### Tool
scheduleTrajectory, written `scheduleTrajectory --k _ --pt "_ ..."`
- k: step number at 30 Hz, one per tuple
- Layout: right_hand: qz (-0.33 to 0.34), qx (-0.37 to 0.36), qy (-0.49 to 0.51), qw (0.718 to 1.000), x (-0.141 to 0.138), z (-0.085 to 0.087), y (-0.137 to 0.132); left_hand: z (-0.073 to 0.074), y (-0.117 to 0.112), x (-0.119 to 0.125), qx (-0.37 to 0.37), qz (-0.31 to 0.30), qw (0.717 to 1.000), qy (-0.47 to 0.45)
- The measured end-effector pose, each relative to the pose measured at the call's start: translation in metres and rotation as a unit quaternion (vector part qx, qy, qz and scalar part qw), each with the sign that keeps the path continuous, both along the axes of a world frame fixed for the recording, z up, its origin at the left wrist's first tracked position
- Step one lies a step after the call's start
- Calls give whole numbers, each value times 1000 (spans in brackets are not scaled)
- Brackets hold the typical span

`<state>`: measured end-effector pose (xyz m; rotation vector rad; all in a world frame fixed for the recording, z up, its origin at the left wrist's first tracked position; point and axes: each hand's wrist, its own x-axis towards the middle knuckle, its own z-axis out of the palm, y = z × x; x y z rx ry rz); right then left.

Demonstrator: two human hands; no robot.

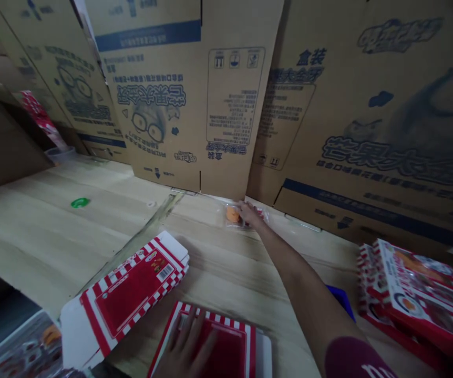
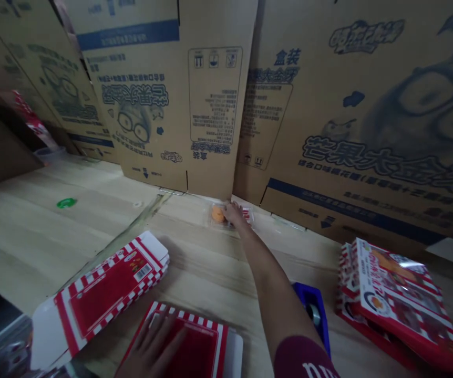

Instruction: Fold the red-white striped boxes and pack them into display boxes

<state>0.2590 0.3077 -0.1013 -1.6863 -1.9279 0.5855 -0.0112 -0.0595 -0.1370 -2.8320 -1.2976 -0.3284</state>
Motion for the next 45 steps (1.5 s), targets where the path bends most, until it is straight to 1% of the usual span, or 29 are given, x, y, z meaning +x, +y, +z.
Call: scheduleTrajectory --k 1,3,6,8,11,13,16,19,22,25,29,31,34,35,37,40,43,44,45 --pt "-6 -2 -9 1000 -1 -2 3 1 10 10 -1 -25 999 28" --pt "-14 -9 -19 1000 -1 -5 5 4 25 28 -38 -63 995 69" --pt "10 -24 -17 1000 0 -8 -3 8 31 43 -122 -99 983 93" --pt "34 -37 -2 999 3 -9 -16 12 29 47 -180 -91 974 106" --pt "63 -47 39 996 11 -8 -42 19 20 46 -236 -36 963 127" --pt "72 -46 73 994 16 -5 -63 26 11 40 -232 17 966 116" --pt "75 -28 124 989 22 4 -97 37 -2 28 -193 108 972 79" --pt "70 -6 162 984 29 19 -133 43 -10 17 -170 191 964 66" --pt "88 -16 219 972 35 32 -169 47 -11 12 -128 225 965 40" --pt "141 -44 237 960 39 40 -202 51 -9 12 -77 230 970 7" --pt "209 -63 163 962 37 40 -238 56 -8 14 -59 225 973 -4" --pt "255 -66 129 956 32 41 -251 57 -9 15 -60 218 974 -2" --pt "343 -79 74 933 22 43 -265 57 -11 16 -56 204 977 -1" --pt "362 -83 53 927 18 43 -268 56 -11 16 -51 194 980 -1" --pt "363 -81 9 928 8 42 -274 56 -11 16 -44 172 984 0" --pt "337 -71 -33 938 -8 35 -283 55 -9 17 -55 153 987 6" --pt "320 -60 -12 946 -19 22 -290 55 -7 18 -88 150 985 14" --pt "292 -46 10 955 -20 18 -292 55 -7 18 -98 150 984 16" --pt "248 -27 34 968 -18 13 -293 55 -6 18 -106 150 983 18"
